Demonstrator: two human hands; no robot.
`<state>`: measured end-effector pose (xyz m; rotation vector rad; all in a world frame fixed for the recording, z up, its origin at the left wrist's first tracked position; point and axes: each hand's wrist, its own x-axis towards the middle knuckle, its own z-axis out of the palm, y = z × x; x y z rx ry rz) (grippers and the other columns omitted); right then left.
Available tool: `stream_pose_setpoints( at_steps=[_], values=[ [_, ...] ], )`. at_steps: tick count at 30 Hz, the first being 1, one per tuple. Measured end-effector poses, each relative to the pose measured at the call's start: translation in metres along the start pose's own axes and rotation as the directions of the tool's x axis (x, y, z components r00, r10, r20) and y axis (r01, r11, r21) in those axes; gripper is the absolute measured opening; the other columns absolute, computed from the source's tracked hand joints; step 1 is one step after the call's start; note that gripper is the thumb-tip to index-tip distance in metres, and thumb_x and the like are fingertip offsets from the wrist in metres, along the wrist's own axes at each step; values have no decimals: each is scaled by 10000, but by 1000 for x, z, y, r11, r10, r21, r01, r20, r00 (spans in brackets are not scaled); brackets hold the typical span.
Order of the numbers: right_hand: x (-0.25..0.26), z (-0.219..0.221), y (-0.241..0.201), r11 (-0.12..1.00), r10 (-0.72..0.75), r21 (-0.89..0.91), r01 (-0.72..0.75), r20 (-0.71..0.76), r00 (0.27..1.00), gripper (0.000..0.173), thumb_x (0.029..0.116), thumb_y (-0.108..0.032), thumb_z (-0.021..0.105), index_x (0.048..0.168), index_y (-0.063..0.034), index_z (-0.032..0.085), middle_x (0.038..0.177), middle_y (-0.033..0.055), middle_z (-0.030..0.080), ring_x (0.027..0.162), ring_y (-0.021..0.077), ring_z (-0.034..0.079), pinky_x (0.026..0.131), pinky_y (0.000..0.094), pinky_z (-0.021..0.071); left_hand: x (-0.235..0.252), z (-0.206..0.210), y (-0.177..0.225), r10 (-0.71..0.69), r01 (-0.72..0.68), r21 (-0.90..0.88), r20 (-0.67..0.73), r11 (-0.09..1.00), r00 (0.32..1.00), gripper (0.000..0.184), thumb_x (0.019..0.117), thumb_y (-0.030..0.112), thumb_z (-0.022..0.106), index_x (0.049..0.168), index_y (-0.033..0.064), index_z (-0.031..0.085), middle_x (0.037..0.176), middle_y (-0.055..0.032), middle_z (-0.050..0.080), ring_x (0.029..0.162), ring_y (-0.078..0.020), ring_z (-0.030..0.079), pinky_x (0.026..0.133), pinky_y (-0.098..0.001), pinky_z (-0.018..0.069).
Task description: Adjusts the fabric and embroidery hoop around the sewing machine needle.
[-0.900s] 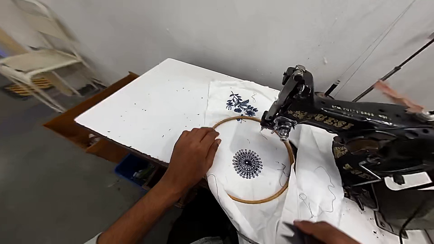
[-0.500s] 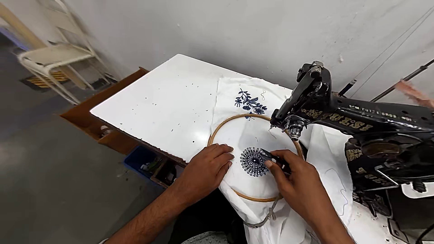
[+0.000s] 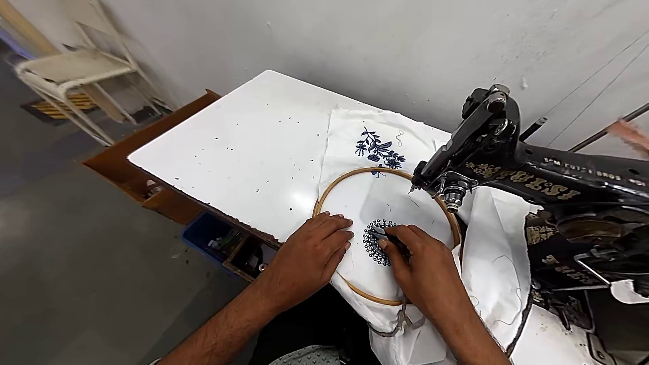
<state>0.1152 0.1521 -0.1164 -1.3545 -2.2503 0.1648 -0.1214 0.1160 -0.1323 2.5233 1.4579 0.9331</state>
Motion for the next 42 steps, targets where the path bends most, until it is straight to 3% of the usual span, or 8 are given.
stream_pose_setpoints(
  at_steps=[8,19,22,25,29,32,37,42],
  values=[
    [-1,5,-4,999,-28,-22,27,-46,999,277,985,-317,577,1060,-126,762,828,4,650,705,149,652,587,332,551,0,-1,1,4,-4,3,-3,1000,1000,347,1079,264,453,1171,102,746,1359,-37,661,1363,-192,553,1193,-403,403],
    [2,7,-4,999,-34,-10,33,-83,996,242,981,-271,554,957,-154,764,759,-21,633,649,124,633,550,315,534,3,-3,0,11,-12,36,23,999,1000,360,1086,294,442,1167,129,752,1355,-20,666,1362,-173,553,1188,-395,408],
    [2,5,-2,1000,-16,16,18,-95,995,256,971,-312,551,943,-162,757,747,-39,639,646,105,637,552,303,536,10,-11,-1,5,-9,45,84,999,996,342,1074,309,462,1139,144,753,1316,-2,678,1300,-155,591,1127,-367,456],
    [1,0,-2,998,9,59,-7,-33,999,264,952,-341,570,955,-163,764,752,-44,650,672,103,651,577,322,550,24,-18,-5,-12,14,-15,113,1000,994,273,1056,242,509,1142,127,741,1193,-7,708,1128,-161,656,977,-379,533],
    [2,1,-6,999,15,47,-15,5,1000,228,959,-324,594,962,-168,761,787,-39,663,696,115,656,598,347,555,50,-15,-15,-12,29,-128,136,991,991,169,1026,186,595,1055,130,752,1011,4,695,966,-146,647,875,-353,537],
    [2,2,-7,999,15,30,-15,5,1000,220,972,-326,590,960,-183,756,769,-47,636,674,111,634,575,335,537,64,-8,-19,47,-11,-162,222,987,974,136,1018,191,619,1035,140,744,982,0,661,962,-146,625,871,-335,525],
    [1,3,-8,1000,-2,3,2,0,1000,204,971,-299,598,951,-170,754,763,-31,623,662,128,630,560,343,532,75,-3,-13,143,-130,-61,315,990,938,128,1024,151,588,967,113,695,944,-33,618,923,-199,609,812,-366,521],
    [0,6,-6,998,18,63,-14,-68,998,209,969,-286,578,941,-173,751,759,-45,631,664,102,631,560,320,530,77,-3,-10,112,-114,-17,357,993,927,118,1027,140,560,986,80,653,962,-67,605,937,-240,610,792,-392,518]
  ],
)
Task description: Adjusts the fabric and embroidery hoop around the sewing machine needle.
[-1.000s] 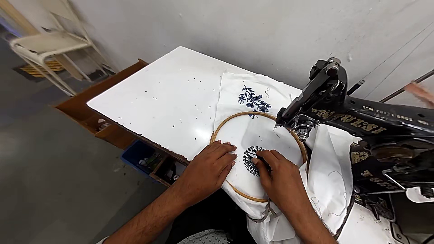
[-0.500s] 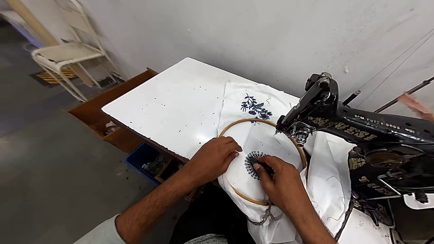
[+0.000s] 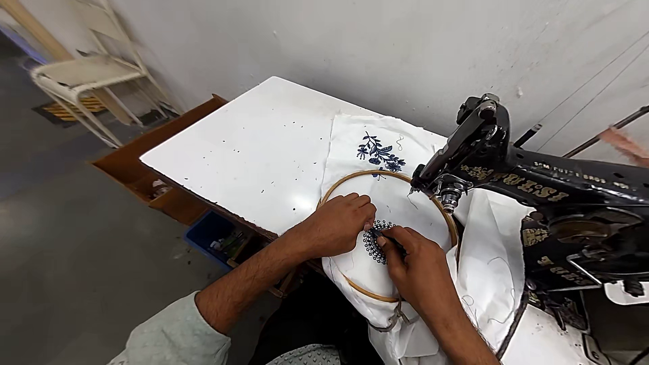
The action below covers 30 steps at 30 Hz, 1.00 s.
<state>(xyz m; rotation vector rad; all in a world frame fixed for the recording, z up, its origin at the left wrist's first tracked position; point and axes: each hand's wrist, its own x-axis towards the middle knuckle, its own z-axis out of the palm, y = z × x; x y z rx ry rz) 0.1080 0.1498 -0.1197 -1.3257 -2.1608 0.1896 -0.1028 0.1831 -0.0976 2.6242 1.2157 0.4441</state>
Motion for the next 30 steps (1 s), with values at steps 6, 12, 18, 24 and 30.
stream_pose_setpoints(
  at_steps=[6,12,18,24,30],
  values=[
    [-1,-1,-3,998,43,-42,-44,-27,999,198,966,-275,599,924,-145,742,732,-23,611,647,132,624,544,339,513,-3,-6,-7,-145,120,-269,-77,956,986,133,1054,124,532,995,71,639,924,-42,595,859,-150,605,794,-329,527],
    [1,-1,-6,995,29,-90,-30,-16,999,184,959,-261,611,944,-137,746,741,-7,613,650,154,629,544,360,516,-2,-7,-7,-154,136,-263,-51,955,987,127,1047,131,548,987,79,647,920,-35,594,847,-144,602,778,-325,525],
    [1,1,-8,993,21,-112,-22,-14,1000,201,979,-261,607,984,-118,748,770,17,623,657,180,636,550,370,524,-2,-6,-8,-140,122,-258,-51,958,989,123,1043,122,552,985,72,648,924,-41,594,857,-148,602,787,-323,525],
    [-1,-1,-5,994,8,-109,-10,-21,1000,208,968,-267,596,969,-124,747,761,7,620,653,165,633,546,362,526,-3,-7,-7,-144,122,-267,-63,956,988,121,1038,116,562,985,65,657,933,-47,605,865,-149,609,802,-322,530],
    [-1,0,-6,994,10,-106,-12,-22,1000,194,969,-256,604,981,-126,747,772,5,618,660,163,631,551,356,524,-1,-8,-6,-131,120,-239,-31,964,991,113,1035,108,562,980,68,653,937,-49,599,883,-161,607,815,-333,525]
  ],
)
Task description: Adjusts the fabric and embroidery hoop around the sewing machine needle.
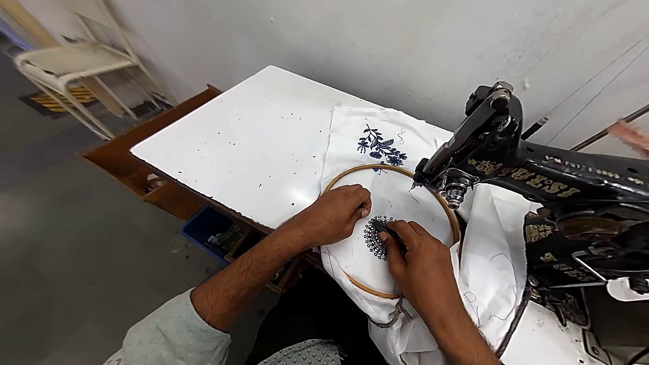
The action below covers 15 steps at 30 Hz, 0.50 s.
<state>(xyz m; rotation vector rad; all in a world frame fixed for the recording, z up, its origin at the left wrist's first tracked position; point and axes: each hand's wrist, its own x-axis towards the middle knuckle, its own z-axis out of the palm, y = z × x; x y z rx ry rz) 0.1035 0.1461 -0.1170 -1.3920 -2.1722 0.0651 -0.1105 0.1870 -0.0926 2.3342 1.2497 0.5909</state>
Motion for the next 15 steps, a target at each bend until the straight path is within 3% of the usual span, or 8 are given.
stream_pose_setpoints(
  at_steps=[15],
  values=[
    [1,2,0,1000,-12,-6,12,-8,1000,210,985,-256,601,1033,-112,746,801,29,624,690,186,641,570,370,532,0,2,-2,32,-32,8,12,999,999,109,1033,110,566,985,69,656,947,-51,601,918,-172,605,852,-337,516]
  ],
)
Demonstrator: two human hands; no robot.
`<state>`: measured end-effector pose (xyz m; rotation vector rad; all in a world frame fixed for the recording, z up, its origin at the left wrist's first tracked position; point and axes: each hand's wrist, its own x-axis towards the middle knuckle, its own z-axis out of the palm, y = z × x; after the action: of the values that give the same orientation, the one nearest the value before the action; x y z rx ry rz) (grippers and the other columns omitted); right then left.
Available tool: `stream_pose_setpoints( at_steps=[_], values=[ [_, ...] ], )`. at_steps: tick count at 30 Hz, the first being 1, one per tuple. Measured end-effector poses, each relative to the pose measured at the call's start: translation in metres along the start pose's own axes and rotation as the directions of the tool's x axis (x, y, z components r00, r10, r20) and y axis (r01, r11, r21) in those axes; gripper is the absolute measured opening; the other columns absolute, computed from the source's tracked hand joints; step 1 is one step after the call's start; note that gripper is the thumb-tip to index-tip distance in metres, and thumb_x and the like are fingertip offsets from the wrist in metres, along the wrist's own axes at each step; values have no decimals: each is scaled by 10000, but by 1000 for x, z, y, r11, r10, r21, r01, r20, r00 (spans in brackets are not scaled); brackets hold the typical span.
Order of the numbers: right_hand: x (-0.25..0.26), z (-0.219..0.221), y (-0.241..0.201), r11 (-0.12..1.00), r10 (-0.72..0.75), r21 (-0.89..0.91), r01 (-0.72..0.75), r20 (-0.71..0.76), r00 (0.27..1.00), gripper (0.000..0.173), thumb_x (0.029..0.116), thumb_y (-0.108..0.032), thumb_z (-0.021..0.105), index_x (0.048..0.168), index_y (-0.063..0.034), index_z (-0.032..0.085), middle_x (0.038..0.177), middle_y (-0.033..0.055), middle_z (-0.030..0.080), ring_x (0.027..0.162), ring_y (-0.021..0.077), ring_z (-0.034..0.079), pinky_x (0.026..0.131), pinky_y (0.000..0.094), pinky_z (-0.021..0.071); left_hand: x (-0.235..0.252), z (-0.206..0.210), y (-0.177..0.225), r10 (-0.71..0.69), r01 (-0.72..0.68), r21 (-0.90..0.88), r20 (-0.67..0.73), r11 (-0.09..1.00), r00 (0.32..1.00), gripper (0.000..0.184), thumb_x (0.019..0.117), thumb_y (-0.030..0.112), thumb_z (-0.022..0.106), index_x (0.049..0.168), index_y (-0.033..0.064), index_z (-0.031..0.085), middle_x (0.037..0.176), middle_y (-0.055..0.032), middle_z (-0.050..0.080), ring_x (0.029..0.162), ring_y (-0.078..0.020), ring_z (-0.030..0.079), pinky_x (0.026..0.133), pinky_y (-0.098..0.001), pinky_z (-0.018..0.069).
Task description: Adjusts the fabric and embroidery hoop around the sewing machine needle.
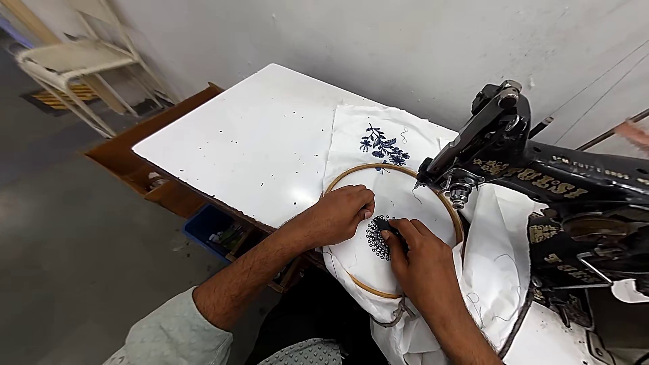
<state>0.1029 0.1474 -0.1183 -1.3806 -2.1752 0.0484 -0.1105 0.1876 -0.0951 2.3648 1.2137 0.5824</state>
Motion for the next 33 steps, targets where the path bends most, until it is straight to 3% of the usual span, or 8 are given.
stream_pose_setpoints(
  at_steps=[12,20,24,28,33],
  values=[
    [1,-1,-1,1000,15,17,-15,-4,1000,201,1012,-251,578,976,-124,730,759,7,594,656,167,614,545,356,507,0,2,-2,34,-34,6,-19,999,999,118,1035,109,556,989,63,654,942,-58,608,916,-179,612,856,-348,521],
    [1,-2,3,997,22,80,-24,19,1000,189,960,-275,604,934,-137,730,744,-20,611,636,136,614,532,347,503,0,-2,-2,1,-1,-30,-14,1000,1000,108,1031,112,582,1004,69,677,919,-42,593,837,-142,601,775,-309,527],
    [3,-3,2,997,21,71,-23,35,999,180,965,-265,605,935,-143,734,741,-21,609,635,137,612,532,352,499,2,-1,-4,21,-21,-21,2,1000,1000,109,1024,129,606,1031,92,709,944,-29,604,856,-127,614,795,-307,542],
    [5,-3,0,999,18,49,-21,54,998,170,971,-256,610,925,-143,728,734,-18,595,628,142,601,531,350,491,7,3,0,71,-72,106,14,992,997,108,1021,143,611,978,98,699,937,-34,619,895,-172,627,803,-357,541],
    [4,-2,-2,1000,-11,12,10,44,999,144,966,-223,625,905,-129,716,746,9,591,649,177,617,533,376,502,8,10,7,132,-139,310,44,941,990,63,998,100,596,962,72,640,956,-73,596,907,-244,610,729,-380,522]
  ],
)
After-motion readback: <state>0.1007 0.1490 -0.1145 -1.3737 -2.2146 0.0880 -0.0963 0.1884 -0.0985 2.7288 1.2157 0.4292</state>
